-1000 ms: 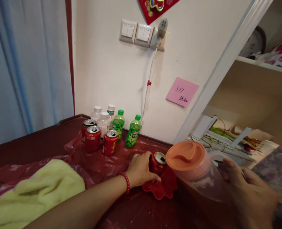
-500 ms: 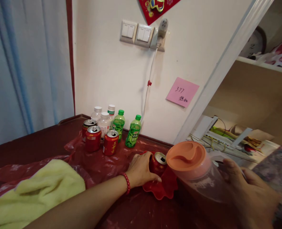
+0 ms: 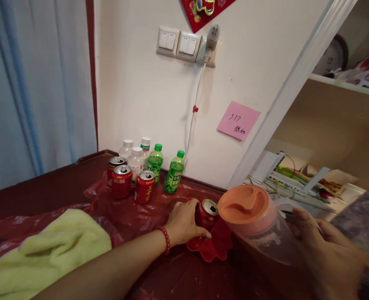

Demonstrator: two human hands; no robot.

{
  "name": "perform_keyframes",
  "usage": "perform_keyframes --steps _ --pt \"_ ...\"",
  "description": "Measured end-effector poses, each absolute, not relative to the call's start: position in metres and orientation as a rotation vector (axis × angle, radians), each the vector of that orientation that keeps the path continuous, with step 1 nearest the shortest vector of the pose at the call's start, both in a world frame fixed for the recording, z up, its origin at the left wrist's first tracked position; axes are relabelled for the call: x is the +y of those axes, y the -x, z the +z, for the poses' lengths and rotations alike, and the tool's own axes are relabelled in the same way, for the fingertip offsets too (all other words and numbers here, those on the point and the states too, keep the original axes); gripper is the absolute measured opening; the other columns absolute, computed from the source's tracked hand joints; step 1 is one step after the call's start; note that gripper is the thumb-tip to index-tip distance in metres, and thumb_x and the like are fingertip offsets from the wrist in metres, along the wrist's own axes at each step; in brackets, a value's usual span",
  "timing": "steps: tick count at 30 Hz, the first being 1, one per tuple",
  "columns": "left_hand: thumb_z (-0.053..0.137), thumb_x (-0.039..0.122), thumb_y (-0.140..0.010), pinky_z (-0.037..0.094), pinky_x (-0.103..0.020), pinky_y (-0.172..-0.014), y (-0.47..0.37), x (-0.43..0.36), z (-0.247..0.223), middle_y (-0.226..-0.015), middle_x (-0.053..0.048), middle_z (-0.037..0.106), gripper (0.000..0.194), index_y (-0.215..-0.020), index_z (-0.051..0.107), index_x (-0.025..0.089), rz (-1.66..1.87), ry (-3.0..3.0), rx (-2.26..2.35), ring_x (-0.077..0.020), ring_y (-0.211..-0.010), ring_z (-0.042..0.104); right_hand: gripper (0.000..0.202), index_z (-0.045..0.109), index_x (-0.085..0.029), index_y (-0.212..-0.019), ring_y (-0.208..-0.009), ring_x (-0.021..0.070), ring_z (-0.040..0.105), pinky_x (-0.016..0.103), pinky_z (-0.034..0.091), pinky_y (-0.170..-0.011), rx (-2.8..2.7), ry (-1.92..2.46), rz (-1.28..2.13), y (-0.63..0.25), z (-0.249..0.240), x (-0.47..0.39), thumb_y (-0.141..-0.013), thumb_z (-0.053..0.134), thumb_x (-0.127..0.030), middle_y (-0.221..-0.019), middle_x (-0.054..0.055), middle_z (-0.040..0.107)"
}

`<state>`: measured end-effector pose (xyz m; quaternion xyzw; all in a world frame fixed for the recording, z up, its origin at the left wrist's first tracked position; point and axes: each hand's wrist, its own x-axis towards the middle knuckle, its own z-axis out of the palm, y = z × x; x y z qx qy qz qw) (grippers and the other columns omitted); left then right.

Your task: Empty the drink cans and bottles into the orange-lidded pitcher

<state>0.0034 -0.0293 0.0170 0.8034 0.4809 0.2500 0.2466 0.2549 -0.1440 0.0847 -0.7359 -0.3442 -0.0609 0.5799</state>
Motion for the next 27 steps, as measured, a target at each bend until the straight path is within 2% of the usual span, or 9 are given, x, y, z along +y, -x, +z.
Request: perform_keyframes --steps 27 --pt "0.105 0.054 -0.057 0.054 -0.048 -0.103 -0.0038 -0.0298 0.0176 -0.124 -0.008 0.078 0.079 -0.120 0.069 0.022 0.682 -2.186 1.307 -0.0394 -0.118 0.071 0.060 0.071 -0.023 -0.083 -0.072 0.0221 0.048 0.033 0.037 -0.061 -0.806 1.728 -0.124 -0.2491 0.0883 -0.1454 -0.081 0.067 -0.084 -0.067 -0.001 0.055"
